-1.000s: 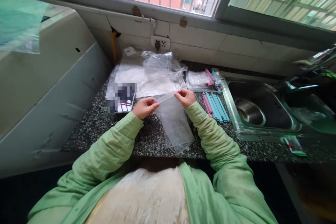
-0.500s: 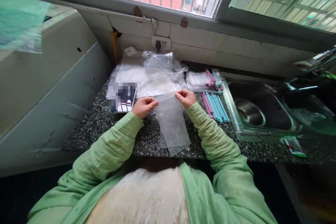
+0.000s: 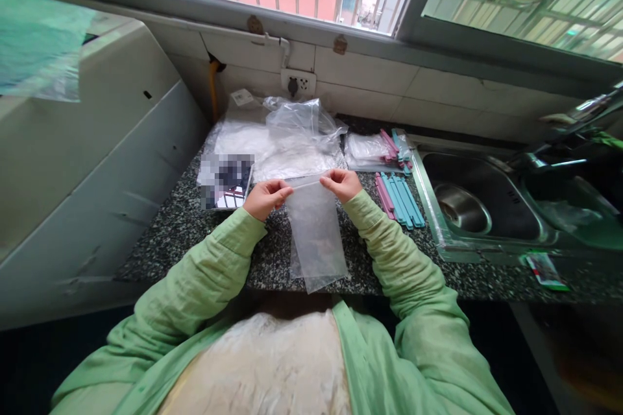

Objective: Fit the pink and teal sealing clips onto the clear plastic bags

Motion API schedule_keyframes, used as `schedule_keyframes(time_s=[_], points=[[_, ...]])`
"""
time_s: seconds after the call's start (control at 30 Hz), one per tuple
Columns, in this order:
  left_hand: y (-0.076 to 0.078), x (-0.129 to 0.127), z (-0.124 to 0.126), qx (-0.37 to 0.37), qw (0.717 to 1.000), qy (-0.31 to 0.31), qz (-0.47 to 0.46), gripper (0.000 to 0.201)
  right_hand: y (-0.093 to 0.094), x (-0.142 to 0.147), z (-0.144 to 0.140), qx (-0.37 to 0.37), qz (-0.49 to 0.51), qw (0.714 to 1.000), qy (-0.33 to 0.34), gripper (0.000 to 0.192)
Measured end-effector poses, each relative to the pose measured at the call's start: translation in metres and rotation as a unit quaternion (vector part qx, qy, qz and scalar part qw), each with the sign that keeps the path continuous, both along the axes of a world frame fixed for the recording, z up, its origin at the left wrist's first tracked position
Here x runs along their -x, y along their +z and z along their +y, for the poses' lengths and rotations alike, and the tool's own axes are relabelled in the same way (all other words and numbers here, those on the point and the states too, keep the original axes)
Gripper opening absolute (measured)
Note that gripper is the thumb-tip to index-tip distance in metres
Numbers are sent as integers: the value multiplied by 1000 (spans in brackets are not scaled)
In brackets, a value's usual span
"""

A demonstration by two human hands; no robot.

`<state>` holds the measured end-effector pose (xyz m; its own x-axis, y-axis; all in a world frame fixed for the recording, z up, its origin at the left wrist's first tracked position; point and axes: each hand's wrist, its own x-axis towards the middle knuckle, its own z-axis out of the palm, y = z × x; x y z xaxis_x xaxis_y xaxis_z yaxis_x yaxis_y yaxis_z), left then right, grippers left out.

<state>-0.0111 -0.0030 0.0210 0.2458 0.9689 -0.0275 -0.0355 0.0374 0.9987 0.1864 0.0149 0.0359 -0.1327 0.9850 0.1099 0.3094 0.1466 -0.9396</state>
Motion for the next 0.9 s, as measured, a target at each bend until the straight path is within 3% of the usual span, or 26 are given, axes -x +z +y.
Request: schedule_keyframes(time_s=[0.33,0.53,0.9], points=[[-3,1,2,-32,999,-2,12,34,5,3,-3,-7,-7,1000,-1,44],[-2,1,1,-51,998,-14,30,31,10,-1,-1,34,-6,998,59,46],[-1,-3,-3,-66,995,-38,58,26,9,1,-4,67,-75,990,95,41]])
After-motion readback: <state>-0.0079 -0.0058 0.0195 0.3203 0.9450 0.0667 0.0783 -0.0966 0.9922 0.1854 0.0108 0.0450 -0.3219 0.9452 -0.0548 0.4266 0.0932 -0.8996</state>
